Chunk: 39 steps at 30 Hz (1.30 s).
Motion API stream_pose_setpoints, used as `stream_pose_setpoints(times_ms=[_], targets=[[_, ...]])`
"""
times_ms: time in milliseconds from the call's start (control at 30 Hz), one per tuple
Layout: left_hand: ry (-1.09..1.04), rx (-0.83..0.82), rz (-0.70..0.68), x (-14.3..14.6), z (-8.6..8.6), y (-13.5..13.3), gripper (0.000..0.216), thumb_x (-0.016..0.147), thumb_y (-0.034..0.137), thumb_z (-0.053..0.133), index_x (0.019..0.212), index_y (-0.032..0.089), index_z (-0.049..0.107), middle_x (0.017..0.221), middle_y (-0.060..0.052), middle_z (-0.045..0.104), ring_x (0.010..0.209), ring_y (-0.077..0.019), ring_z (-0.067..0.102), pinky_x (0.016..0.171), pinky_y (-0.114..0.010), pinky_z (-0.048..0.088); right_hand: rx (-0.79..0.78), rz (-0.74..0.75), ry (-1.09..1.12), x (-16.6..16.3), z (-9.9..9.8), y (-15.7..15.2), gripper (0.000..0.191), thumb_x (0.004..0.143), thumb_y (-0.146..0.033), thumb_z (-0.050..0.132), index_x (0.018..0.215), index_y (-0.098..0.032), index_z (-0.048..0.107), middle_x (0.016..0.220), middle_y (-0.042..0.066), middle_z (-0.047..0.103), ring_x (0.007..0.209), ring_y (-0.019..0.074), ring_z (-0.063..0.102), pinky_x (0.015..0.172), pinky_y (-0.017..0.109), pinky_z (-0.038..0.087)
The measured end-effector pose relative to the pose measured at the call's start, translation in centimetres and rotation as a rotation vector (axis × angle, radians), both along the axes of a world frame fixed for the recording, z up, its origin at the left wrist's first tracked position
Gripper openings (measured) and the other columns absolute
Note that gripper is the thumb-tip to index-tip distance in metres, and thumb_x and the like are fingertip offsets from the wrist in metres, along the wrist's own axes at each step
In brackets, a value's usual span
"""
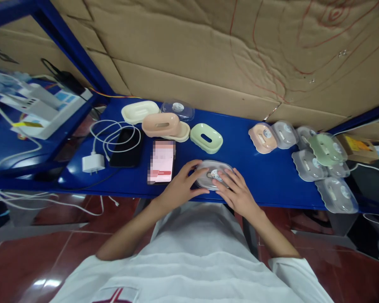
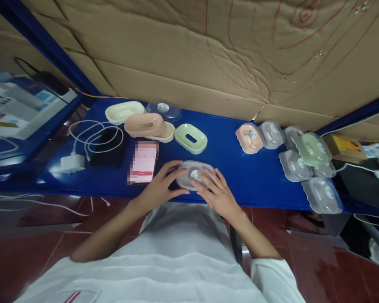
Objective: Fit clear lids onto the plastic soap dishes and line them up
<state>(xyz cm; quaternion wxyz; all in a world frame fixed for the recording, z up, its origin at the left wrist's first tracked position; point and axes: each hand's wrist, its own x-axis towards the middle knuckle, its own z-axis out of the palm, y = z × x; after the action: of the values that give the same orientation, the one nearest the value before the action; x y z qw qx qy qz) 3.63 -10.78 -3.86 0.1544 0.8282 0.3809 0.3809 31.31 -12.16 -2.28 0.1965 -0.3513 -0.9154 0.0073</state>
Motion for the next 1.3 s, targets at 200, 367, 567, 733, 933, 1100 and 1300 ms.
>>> stream_pose_setpoints(times_ms=[200,367,567,733,933,1100,1300], targets=[[0.073,-0.046,-0.012,0.1,0.5,-0.3,0.076,0.098,0.046,0.078,0.163,0.030,0.041,0.163,-0.019,0.047,0.144,-0.0345,0.061,0.115,-0.055,0.060,0.052,-0.123,0.021,1.4,-0.3,-0.8,0.076,0.108,-0.028,0.062,0.174,-0.041,0.027,0.165,0.008,0.057,0.154,0.0338,0.053,0.129,0.065,0.042],[0.141,-0.027,-0.020,0.2,0.7,-0.4,0.064,0.105,0.045,0.069,0.161,0.028,0.044,0.165,-0.019,0.047,0.151,-0.0354,0.056,0.118,-0.056,0.058,0.105,-0.391,-0.019,4.4,0.9,4.4,0.068,0.110,-0.031,0.056,0.174,-0.034,0.032,0.167,0.014,0.053,0.156,0.0404,0.048,0.125,0.072,0.040],[0.153,0.076,0.045,0.3,1.2,-0.3,0.045,0.111,0.037,0.061,0.153,0.022,0.052,0.156,-0.017,0.058,0.144,-0.0303,0.061,0.117,-0.050,0.059,0.074,-0.199,-0.099,-0.1,2.7,10.5,0.069,0.113,-0.040,0.050,0.175,-0.022,0.028,0.176,0.019,0.038,0.165,0.0388,0.033,0.134,0.069,0.025],[0.185,0.224,0.307,-2.9,3.5,3.0,0.029,0.110,0.023,0.057,0.137,0.021,0.066,0.135,-0.013,0.074,0.125,-0.0281,0.071,0.109,-0.046,0.058,0.021,-0.052,-0.139,-3.9,2.1,10.7,0.063,0.111,-0.045,0.054,0.166,-0.016,0.043,0.156,0.020,0.061,0.150,0.0354,0.053,0.132,0.063,0.029],[0.621,0.066,0.387,-5.8,5.5,8.9,0.024,0.101,0.022,0.065,0.121,0.012,0.073,0.123,-0.020,0.077,0.122,-0.0403,0.071,0.103,-0.054,0.053,0.069,-0.186,-0.112,-0.3,1.6,10.1,0.034,0.111,-0.037,0.056,0.137,-0.020,0.072,0.123,0.013,0.076,0.122,0.0318,0.068,0.117,0.054,0.043],[0.744,0.007,0.220,-1.6,5.6,9.4,0.026,0.103,0.025,0.065,0.124,0.012,0.073,0.124,-0.019,0.078,0.122,-0.0375,0.071,0.109,-0.054,0.046,0.044,-0.286,0.038,1.7,1.6,7.6,0.033,0.112,-0.041,0.056,0.134,-0.023,0.073,0.127,0.010,0.078,0.119,0.0291,0.071,0.099,0.044,0.052],[0.567,0.081,-0.218,4.0,4.9,3.3,0.039,0.108,0.028,0.061,0.146,0.019,0.062,0.150,-0.012,0.067,0.136,-0.0293,0.064,0.113,-0.045,0.048,0.045,-0.384,0.305,2.5,0.3,3.6,0.029,0.111,-0.039,0.061,0.132,-0.024,0.074,0.129,0.009,0.078,0.121,0.0289,0.072,0.101,0.046,0.055]])
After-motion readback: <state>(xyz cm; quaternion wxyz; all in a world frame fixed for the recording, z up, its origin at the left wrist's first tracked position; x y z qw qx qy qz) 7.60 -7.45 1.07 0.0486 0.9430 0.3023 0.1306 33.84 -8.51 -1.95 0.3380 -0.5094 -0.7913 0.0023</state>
